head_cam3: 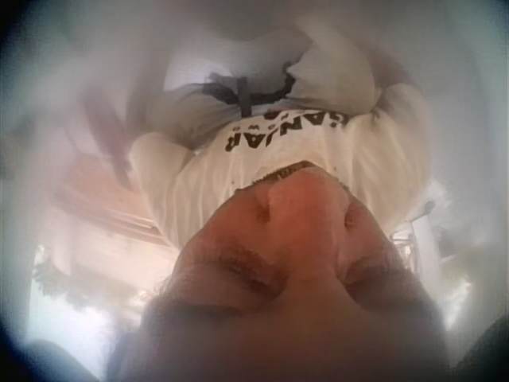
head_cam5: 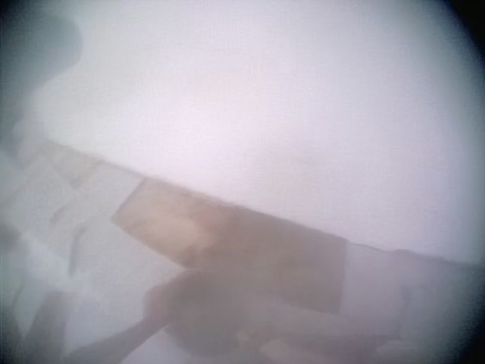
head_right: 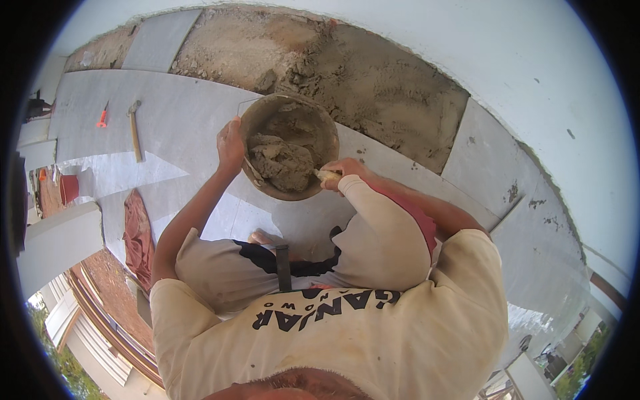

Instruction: The person scoops cement from a bucket using a trowel and spreads it onto the floor to prepare for tile installation. They then pick up a large ceramic tile, apply cement to its back, and position it onto the prepared floor area.

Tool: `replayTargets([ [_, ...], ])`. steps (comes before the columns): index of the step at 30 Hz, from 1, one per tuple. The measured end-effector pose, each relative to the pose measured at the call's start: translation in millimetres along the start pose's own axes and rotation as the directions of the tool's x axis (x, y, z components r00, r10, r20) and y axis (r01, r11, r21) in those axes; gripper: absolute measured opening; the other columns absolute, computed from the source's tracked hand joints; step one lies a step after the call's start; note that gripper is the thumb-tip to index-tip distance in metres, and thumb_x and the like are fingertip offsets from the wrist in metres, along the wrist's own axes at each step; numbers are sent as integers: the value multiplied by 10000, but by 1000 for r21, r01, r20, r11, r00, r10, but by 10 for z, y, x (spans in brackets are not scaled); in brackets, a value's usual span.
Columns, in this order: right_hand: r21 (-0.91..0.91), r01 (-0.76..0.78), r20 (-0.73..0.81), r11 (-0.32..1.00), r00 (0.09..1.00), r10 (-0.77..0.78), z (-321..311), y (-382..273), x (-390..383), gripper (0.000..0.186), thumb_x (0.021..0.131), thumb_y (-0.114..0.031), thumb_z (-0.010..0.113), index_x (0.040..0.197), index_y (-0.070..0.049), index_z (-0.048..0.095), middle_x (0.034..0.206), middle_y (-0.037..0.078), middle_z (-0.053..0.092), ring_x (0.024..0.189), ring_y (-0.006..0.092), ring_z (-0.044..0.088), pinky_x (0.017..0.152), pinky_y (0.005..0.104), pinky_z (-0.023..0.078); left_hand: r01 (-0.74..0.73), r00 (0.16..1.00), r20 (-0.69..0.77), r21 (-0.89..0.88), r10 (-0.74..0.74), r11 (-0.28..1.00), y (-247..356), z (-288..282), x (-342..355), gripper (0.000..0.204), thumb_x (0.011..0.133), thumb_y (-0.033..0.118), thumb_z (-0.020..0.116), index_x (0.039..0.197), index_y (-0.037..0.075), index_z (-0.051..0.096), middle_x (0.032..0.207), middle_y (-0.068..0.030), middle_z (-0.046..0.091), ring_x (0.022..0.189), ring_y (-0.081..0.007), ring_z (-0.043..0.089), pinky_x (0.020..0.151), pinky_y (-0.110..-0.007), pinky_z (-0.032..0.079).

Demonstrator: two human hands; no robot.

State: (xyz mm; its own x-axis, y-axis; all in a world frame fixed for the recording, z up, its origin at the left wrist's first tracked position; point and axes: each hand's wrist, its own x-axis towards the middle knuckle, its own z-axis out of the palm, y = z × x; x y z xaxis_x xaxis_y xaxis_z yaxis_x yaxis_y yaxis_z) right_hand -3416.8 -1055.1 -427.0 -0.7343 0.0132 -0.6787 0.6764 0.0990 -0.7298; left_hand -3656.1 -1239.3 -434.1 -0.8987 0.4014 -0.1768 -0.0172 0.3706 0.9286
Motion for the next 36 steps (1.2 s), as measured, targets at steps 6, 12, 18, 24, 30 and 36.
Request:
replayTargets([
  [6,62,192,-48,979,981,-189,-268,82,-231,359,854,-227,700,1130,1,662,803,44,645,753,113,585,689,291,483,73,997,-3,10,-73,997,-122,-150,70,401,1008,291,469,954,-56,661,865,-99,652,814,-184,553,785,-343,448],
  [12,166,143,-283,976,955,-92,-660,307,-464,288,865,-198,659,1064,10,673,763,37,631,676,105,578,639,295,474,154,987,-36,4,-154,988,-412,-378,109,414,1023,321,465,974,-37,668,882,-86,649,823,-176,561,788,-345,452],
  [18,152,90,-664,984,747,34,-1147,554,-506,344,866,-208,655,1138,2,669,753,71,643,666,172,632,655,329,510,245,963,-88,-100,-254,964,-632,-475,94,452,1019,347,458,1051,-50,670,983,-115,680,893,-205,604,841,-356,463],
  [24,-308,-367,-919,878,354,-174,-1689,1167,137,448,916,-245,630,1324,-81,549,1149,217,617,1104,405,597,913,500,471,207,978,-21,-88,-209,975,-823,-529,206,488,1010,376,448,1065,-58,666,1013,-130,675,946,-234,602,882,-371,453],
  [30,-284,-331,-956,900,163,-242,-1866,1219,181,481,934,-246,605,1357,-94,436,1188,214,608,1103,417,594,920,511,473,154,987,-57,109,-149,982,-815,-560,219,498,1010,382,449,1028,-66,667,975,-141,681,910,-238,606,857,-375,458],
  [36,-383,-417,-796,824,603,-64,-1835,1418,135,463,975,-352,518,1319,-46,464,1081,249,672,1036,462,624,888,545,477,172,982,-75,-31,-174,985,-823,-527,213,454,1030,326,432,955,-53,671,904,-99,684,817,-179,593,784,-341,473],
])
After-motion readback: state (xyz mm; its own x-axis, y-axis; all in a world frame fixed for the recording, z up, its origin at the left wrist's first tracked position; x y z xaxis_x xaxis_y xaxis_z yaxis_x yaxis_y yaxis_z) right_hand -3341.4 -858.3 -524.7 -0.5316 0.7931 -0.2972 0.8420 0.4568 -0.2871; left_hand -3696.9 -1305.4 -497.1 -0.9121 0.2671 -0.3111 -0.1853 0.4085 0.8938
